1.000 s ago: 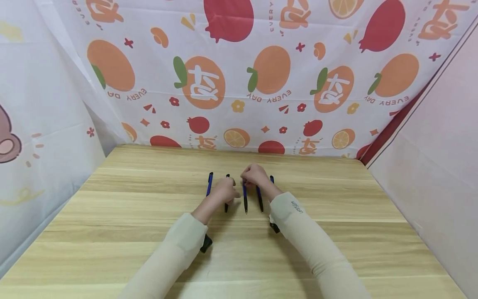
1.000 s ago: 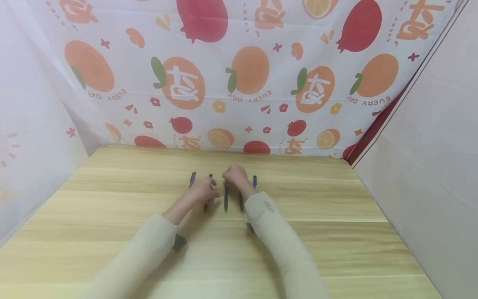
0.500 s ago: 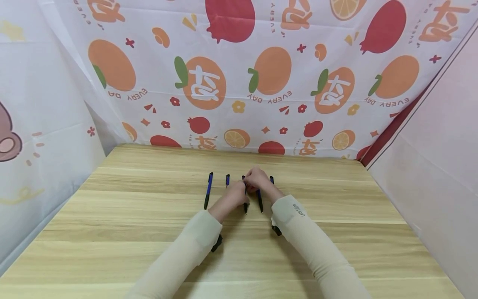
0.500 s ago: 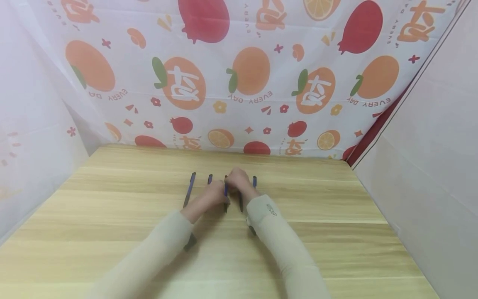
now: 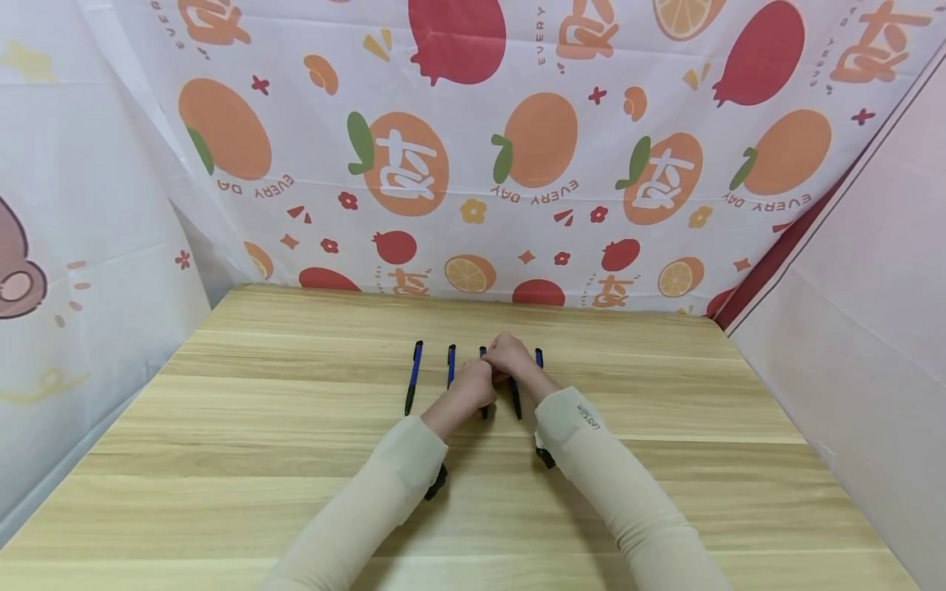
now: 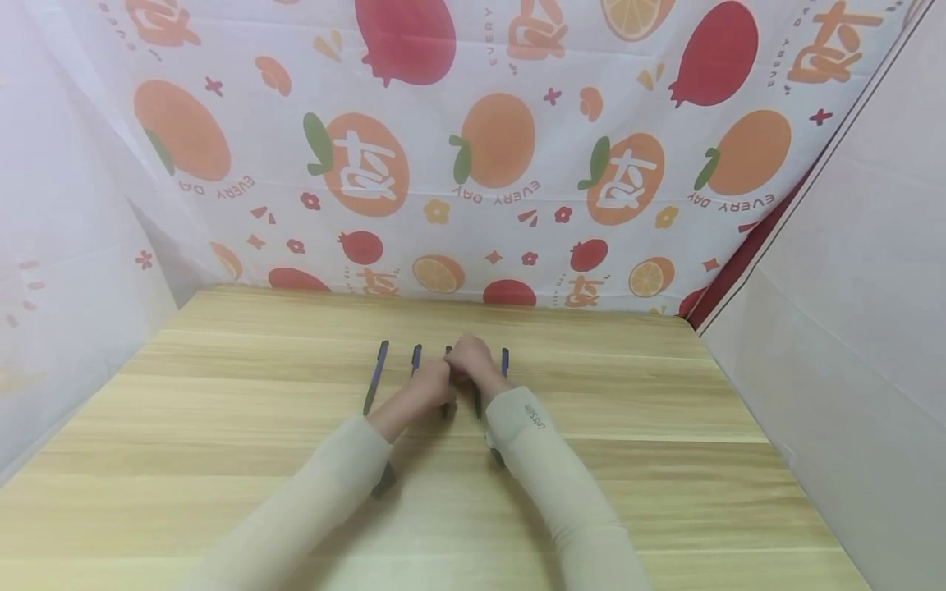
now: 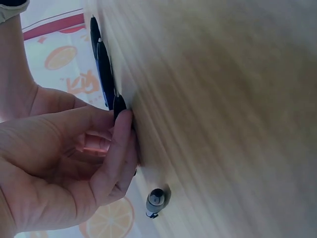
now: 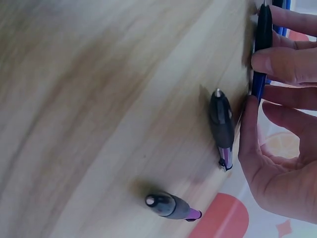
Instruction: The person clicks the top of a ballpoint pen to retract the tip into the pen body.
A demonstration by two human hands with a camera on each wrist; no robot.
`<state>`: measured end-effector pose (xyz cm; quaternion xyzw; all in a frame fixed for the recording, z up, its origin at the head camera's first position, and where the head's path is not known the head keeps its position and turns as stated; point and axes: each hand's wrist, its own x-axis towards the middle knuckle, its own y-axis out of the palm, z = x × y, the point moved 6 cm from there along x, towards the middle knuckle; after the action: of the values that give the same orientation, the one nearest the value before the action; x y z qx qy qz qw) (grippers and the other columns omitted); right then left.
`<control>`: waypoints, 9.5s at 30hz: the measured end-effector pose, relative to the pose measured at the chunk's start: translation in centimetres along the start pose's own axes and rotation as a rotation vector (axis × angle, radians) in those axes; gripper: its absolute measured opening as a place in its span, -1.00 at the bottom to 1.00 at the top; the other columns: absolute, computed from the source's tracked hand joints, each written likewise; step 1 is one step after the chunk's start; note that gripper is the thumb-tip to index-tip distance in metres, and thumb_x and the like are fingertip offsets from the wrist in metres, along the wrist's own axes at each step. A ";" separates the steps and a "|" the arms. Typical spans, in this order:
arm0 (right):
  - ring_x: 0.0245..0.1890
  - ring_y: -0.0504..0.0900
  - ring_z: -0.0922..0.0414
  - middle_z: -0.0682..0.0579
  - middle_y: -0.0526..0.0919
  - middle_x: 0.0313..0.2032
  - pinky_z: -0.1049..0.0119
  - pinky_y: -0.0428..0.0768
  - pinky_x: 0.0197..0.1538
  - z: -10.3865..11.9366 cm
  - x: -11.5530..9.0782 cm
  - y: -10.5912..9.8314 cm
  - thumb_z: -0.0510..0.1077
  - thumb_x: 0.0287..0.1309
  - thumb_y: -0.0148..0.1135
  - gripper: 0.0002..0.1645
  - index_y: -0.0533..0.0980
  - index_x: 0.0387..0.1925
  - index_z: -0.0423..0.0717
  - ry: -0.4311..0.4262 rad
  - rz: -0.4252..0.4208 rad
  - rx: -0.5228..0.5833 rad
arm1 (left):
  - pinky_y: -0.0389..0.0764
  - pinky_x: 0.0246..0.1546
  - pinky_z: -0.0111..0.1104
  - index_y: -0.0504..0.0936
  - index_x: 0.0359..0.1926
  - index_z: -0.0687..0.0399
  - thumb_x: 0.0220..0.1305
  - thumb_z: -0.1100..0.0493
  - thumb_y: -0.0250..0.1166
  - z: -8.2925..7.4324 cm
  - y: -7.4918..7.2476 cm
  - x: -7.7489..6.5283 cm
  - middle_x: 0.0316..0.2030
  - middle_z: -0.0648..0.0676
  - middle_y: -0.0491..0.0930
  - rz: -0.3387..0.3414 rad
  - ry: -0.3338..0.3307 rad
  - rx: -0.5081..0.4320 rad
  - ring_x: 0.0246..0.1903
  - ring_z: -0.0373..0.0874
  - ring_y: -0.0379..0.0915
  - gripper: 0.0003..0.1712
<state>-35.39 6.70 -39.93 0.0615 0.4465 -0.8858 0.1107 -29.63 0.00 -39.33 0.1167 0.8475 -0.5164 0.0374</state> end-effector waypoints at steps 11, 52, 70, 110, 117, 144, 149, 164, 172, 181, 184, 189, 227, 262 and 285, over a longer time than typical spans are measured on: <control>-0.76 0.48 0.21 0.01 0.46 -0.75 0.43 0.52 -0.65 -0.8 -0.3 0.0 -0.28 0.12 0.12 -0.69 0.44 -0.72 -0.16 0.089 0.044 0.354 | 0.46 -0.28 -0.25 0.42 0.09 0.33 0.05 0.31 0.33 0.2 0.0 -0.3 -0.03 0.24 0.43 -0.043 0.046 -0.108 -0.17 0.03 0.32 -0.46; -0.42 0.65 0.15 -0.23 0.47 0.06 0.43 0.60 -0.34 -0.5 -1.0 -0.3 -0.20 0.35 -0.08 -0.58 0.32 0.16 -0.35 0.223 0.369 1.056 | 0.58 -0.22 -0.15 0.22 0.26 0.35 0.27 0.43 0.06 2.9 0.3 -1.6 0.01 0.30 0.35 0.206 -0.034 -1.069 -0.14 0.09 0.42 -0.47; -0.40 0.64 0.17 -0.11 0.59 -0.08 0.38 0.60 -0.29 -0.6 -0.6 -0.1 -0.17 0.36 -0.11 -0.54 0.31 0.19 -0.33 0.213 0.408 1.043 | 0.60 -0.26 -0.16 0.17 0.28 0.38 0.27 0.42 0.06 3.1 0.4 -1.4 -0.10 0.25 0.41 0.218 -0.007 -1.059 -0.23 0.01 0.43 -0.44; -0.65 0.41 0.25 0.07 0.56 -0.48 0.43 0.53 -0.45 -1.0 -0.4 0.0 0.12 0.37 -0.21 -0.54 0.44 -0.35 -0.14 0.292 0.367 0.967 | 0.59 -0.25 -0.15 0.22 0.21 0.40 0.29 0.43 0.04 2.7 0.7 -1.8 -0.04 0.34 0.47 0.262 -0.022 -1.098 -0.19 0.08 0.47 -0.53; -0.68 0.41 0.27 0.08 0.56 -0.50 0.45 0.52 -0.49 -1.0 -0.2 0.1 0.12 0.38 -0.22 -0.54 0.42 -0.29 -0.16 0.298 0.382 0.972 | 0.59 -0.26 -0.17 0.17 0.24 0.42 0.33 0.42 -0.04 2.6 0.8 -1.8 0.01 0.37 0.43 0.307 0.032 -1.128 -0.03 0.24 0.41 -0.53; -0.70 0.39 0.28 0.10 0.53 -0.49 0.45 0.47 -0.46 0.1 -0.8 -1.0 0.09 0.40 -0.28 -0.54 0.36 -0.16 -0.22 0.235 0.412 0.965 | 0.60 -0.26 -0.22 0.29 0.08 0.55 0.33 0.40 -0.01 2.2 0.7 -1.8 -0.05 0.39 0.48 0.319 0.061 -1.161 -0.11 0.22 0.49 -0.66; -0.69 0.37 0.28 0.09 0.53 -0.47 0.45 0.46 -0.47 -0.2 -0.5 -0.7 0.09 0.40 -0.27 -0.54 0.38 -0.22 -0.19 0.237 0.401 0.960 | 0.58 -0.21 -0.17 0.27 0.07 0.56 0.33 0.41 -0.02 2.2 0.7 -1.8 -0.05 0.41 0.47 0.328 0.068 -1.176 -0.12 0.23 0.49 -0.66; -0.70 0.36 0.27 0.09 0.52 -0.48 0.47 0.43 -0.51 -0.2 -0.9 -0.6 0.14 0.38 -0.26 -0.51 0.39 -0.23 -0.19 0.263 0.391 0.939 | 0.59 -0.23 -0.18 0.27 0.07 0.57 0.34 0.41 -0.04 2.1 1.0 -2.2 -0.05 0.42 0.46 0.308 0.069 -1.176 -0.13 0.23 0.49 -0.66; -0.72 0.36 0.27 0.10 0.52 -0.51 0.46 0.43 -0.52 -0.4 -0.8 -0.5 0.14 0.37 -0.22 -0.53 0.41 -0.30 -0.15 0.282 0.386 0.946 | 0.58 -0.22 -0.17 0.27 0.08 0.57 0.34 0.41 -0.04 1.9 1.0 -2.4 -0.04 0.42 0.46 0.305 0.070 -1.173 -0.12 0.23 0.49 -0.66; -0.73 0.34 0.28 0.12 0.52 -0.55 0.47 0.41 -0.54 0.1 -0.8 -0.6 0.12 0.35 -0.17 -0.57 0.41 -0.36 -0.13 0.253 0.363 0.945 | 0.57 -0.20 -0.14 0.26 0.07 0.57 0.34 0.41 -0.05 1.9 0.8 -2.3 -0.07 0.41 0.47 0.286 0.068 -1.195 -0.11 0.25 0.47 -0.67; -0.74 0.31 0.28 0.11 0.52 -0.56 0.48 0.40 -0.57 0.2 -0.8 -0.6 0.11 0.34 -0.16 -0.58 0.41 -0.36 -0.14 0.250 0.358 0.947 | 0.59 -0.24 -0.16 0.27 0.07 0.57 0.34 0.41 -0.05 1.9 0.7 -2.4 -0.09 0.39 0.49 0.279 0.070 -1.187 -0.11 0.24 0.48 -0.67; -0.74 0.24 0.27 0.11 0.50 -0.55 0.48 0.36 -0.57 0.0 -0.7 -0.4 0.11 0.35 -0.19 -0.56 0.41 -0.40 -0.13 0.257 0.348 0.947 | 0.59 -0.25 -0.17 0.29 0.05 0.57 0.34 0.41 -0.05 1.9 0.7 -2.4 -0.11 0.38 0.50 0.277 0.077 -1.175 -0.13 0.23 0.49 -0.68; -0.72 0.34 0.26 0.08 0.51 -0.57 0.48 0.34 -0.58 -0.3 -0.7 -0.8 0.19 0.33 -0.20 -0.48 0.41 -0.31 -0.18 0.258 0.369 0.954 | 0.58 -0.23 -0.16 0.27 0.04 0.58 0.35 0.42 -0.08 1.5 0.5 -2.5 -0.05 0.45 0.43 0.320 0.113 -1.129 -0.11 0.27 0.47 -0.69; -0.64 0.51 0.17 -0.07 0.54 -0.50 0.35 0.61 -0.43 -2.2 1.5 0.3 -0.32 0.16 0.08 -0.78 0.56 -0.19 -0.36 0.147 0.157 0.705 | 0.60 -0.59 -0.35 0.45 -0.42 0.35 0.04 0.45 0.29 1.7 0.6 -1.2 -0.59 0.18 0.52 0.012 -0.051 -0.582 -0.62 0.01 0.58 -0.85; -0.67 0.57 0.16 -0.09 0.56 -0.57 0.35 0.60 -0.51 -1.3 1.7 1.1 -0.41 0.02 0.22 -0.94 0.53 -0.40 -0.37 0.066 0.040 0.260 | 0.49 -0.72 -0.46 0.42 0.07 0.45 0.04 0.44 0.23 0.6 0.3 -1.0 -0.19 0.37 0.53 -0.021 -0.034 -0.197 -0.76 -0.14 0.50 -0.50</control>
<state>-36.76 6.92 -41.92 0.1133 0.3300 -0.9313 0.1045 -28.65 -0.52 -39.70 0.0949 0.8946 -0.4329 0.0577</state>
